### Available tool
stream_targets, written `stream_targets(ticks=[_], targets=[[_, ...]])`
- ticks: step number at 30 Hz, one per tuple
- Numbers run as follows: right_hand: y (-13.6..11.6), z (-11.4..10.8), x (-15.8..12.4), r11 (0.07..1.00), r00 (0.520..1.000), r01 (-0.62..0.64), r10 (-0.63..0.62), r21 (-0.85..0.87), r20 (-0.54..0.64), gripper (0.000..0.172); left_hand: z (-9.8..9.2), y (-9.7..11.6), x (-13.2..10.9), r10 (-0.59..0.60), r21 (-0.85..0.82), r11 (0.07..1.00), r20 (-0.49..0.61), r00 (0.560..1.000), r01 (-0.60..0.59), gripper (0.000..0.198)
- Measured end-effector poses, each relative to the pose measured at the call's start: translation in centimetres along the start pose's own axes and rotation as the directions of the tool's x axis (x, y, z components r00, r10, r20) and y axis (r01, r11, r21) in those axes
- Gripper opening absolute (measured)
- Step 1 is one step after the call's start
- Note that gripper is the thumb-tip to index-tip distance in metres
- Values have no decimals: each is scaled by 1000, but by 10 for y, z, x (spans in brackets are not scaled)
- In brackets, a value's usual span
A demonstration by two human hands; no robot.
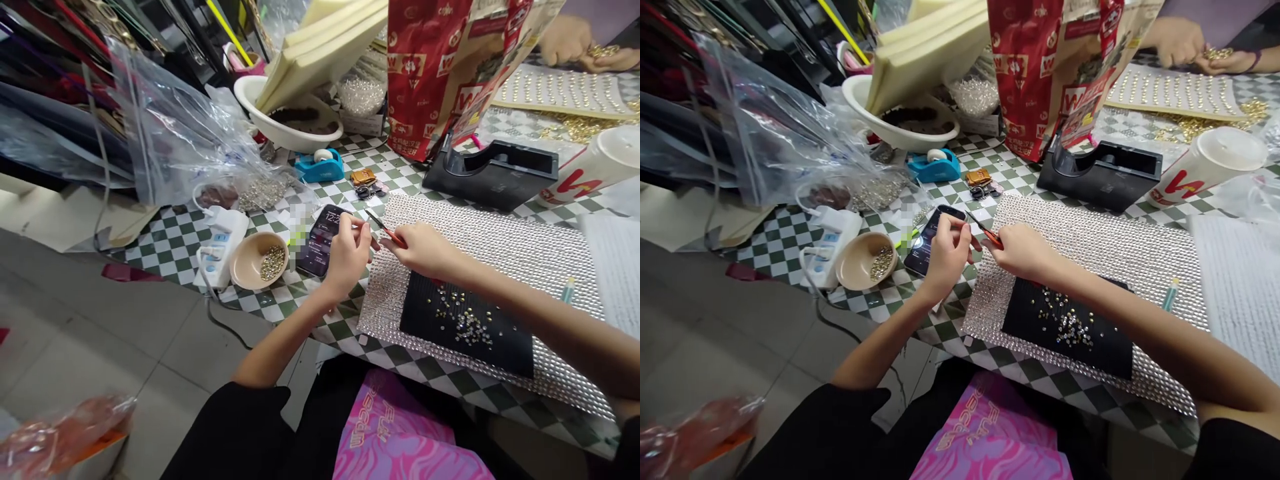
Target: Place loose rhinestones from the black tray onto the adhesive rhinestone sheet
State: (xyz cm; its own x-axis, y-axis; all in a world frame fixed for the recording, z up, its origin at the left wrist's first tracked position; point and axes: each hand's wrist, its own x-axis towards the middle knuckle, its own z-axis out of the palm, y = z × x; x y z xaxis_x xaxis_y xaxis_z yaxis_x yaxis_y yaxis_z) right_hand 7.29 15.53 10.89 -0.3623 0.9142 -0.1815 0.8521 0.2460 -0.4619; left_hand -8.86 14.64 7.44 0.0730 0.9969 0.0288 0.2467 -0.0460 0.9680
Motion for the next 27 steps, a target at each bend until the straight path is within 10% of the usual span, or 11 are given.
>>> stream_targets(ticks=[6, 13, 21, 27], targets=[[0, -15, 17, 995, 995, -94, 94, 27, 13, 48, -8, -6, 2, -28, -43, 999, 5, 1000, 28, 17], [28, -27, 85, 970, 919, -139, 52, -200, -390, 53, -16, -11, 3, 19, -90, 996, 62, 998, -13, 24], [63, -3, 177, 938, 951, -65, -46, -342, -306, 67, -22, -8, -2, 101, -37, 995, 114, 988, -97, 30], [64, -6, 186, 969, 933, 90, -162, -229, -320, 65, -23, 0, -3, 246, -32, 969, 81, 966, -244, 30]])
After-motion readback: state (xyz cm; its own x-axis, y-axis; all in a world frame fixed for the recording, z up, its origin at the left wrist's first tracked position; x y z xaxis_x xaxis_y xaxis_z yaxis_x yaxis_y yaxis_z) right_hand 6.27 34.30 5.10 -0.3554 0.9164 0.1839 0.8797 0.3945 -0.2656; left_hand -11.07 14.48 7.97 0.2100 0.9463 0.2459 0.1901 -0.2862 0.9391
